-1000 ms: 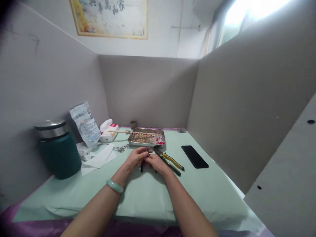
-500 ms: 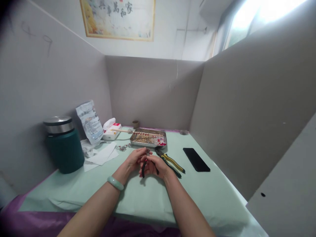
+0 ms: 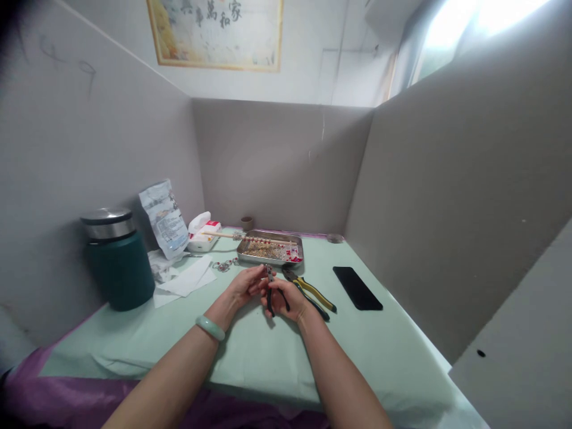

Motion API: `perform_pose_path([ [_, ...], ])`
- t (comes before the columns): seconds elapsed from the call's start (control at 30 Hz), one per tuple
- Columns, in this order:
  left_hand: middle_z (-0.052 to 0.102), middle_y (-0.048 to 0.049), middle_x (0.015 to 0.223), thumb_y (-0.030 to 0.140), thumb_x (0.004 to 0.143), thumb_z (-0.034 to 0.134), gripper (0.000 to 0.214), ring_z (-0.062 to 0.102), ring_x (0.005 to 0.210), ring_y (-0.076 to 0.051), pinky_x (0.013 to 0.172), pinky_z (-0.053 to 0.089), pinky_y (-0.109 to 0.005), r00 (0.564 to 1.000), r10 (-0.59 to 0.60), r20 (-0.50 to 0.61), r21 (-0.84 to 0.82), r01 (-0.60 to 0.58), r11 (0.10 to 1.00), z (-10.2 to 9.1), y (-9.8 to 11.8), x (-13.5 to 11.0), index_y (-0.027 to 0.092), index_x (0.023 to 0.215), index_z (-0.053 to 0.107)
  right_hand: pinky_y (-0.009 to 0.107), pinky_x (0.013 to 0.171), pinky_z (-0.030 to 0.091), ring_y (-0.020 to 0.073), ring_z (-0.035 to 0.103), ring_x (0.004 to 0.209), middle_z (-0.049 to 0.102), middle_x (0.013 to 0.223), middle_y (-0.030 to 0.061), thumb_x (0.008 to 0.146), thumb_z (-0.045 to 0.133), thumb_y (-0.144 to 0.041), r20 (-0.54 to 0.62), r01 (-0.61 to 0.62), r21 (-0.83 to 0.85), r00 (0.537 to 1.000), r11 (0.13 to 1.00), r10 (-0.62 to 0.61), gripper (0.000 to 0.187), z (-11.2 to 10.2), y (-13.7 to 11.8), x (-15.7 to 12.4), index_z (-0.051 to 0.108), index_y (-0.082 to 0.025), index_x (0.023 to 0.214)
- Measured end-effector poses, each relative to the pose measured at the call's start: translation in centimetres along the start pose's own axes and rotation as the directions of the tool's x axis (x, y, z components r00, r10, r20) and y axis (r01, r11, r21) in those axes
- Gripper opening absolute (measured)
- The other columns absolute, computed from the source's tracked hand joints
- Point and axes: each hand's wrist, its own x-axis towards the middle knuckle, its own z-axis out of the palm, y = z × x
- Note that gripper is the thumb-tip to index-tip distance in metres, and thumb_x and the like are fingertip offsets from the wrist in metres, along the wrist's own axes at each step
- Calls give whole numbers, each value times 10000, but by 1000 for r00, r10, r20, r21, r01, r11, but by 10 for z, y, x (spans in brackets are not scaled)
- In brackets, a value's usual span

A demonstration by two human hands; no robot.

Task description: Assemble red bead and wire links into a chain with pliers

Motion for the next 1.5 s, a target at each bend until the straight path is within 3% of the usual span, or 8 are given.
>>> perform_pose_path([
  [0.23, 413, 52, 422, 521, 711, 685, 467, 245, 354, -37, 371, 199, -195, 999, 33, 31, 61, -35, 998, -5, -2, 3, 78, 858, 680, 234, 377, 465, 120, 532, 491, 576, 683, 16, 807, 552, -363, -120, 80, -199, 987, 977, -106, 213, 1, 4, 5, 558, -151, 816],
  [0.37, 414, 67, 421, 486, 675, 725, 481, 249, 358, -32, 381, 178, -197, 998, 62, -5, 107, -61, 992, -1, -1, 2, 86, 938, 680, 223, 351, 434, 102, 494, 436, 552, 637, -7, 816, 556, -462, -233, 126, -397, 944, 909, -233, 300, 1, 8, 9, 553, -164, 780],
  [0.53, 450, 72, 428, 439, 682, 720, 510, 243, 353, -23, 387, 177, -199, 992, 121, -45, 171, -112, 979, 4, 2, 0, 84, 1044, 667, 238, 403, 394, 113, 467, 443, 534, 598, -15, 839, 520, -474, -266, 166, -658, 861, 734, -433, 312, 2, 7, 10, 562, -181, 740],
  [0.77, 634, -3, 681, 347, 656, 739, 473, 329, 390, -17, 384, 235, -194, 976, 211, -56, 252, -190, 949, 11, 7, -3, 106, 1056, 667, 292, 704, 381, 190, 505, 741, 549, 749, 36, 844, 547, -395, -142, 207, -892, 715, 402, -684, 273, -2, 2, 3, 547, -207, 646],
  [0.97, 684, -40, 782, 356, 644, 747, 441, 345, 390, -16, 367, 252, -191, 968, 248, -26, 296, -229, 927, 11, 7, -2, 115, 1007, 681, 279, 632, 340, 166, 485, 625, 529, 634, 6, 891, 465, -361, -69, 193, -930, 745, 313, -664, 266, -6, 2, 1, 535, -202, 690],
  [1.1, 701, -69, 884, 399, 627, 759, 499, 363, 391, -13, 357, 259, -187, 964, 266, -13, 308, -249, 918, 7, 4, 1, 120, 1031, 671, 256, 584, 335, 135, 466, 581, 515, 608, -15, 915, 423, -362, -49, 194, -923, 798, 333, -601, 317, -8, 0, 0, 513, -187, 667],
  [1.23, 700, -56, 807, 421, 632, 755, 510, 348, 381, -10, 352, 252, -180, 964, 264, 1, 318, -251, 914, 6, 2, 3, 116, 1032, 672, 242, 567, 331, 121, 453, 572, 497, 593, -31, 907, 432, -338, -36, 188, -915, 845, 358, -534, 292, -12, -3, -3, 524, -179, 680],
  [1.5, 690, -86, 942, 389, 670, 726, 525, 370, 389, -5, 356, 270, -187, 961, 276, 30, 341, -269, 901, 5, 1, 4, 128, 1117, 641, 249, 591, 326, 127, 456, 608, 507, 629, -24, 899, 432, -326, -57, 174, -905, 855, 389, -515, 266, -13, -4, -4, 509, -183, 688],
])
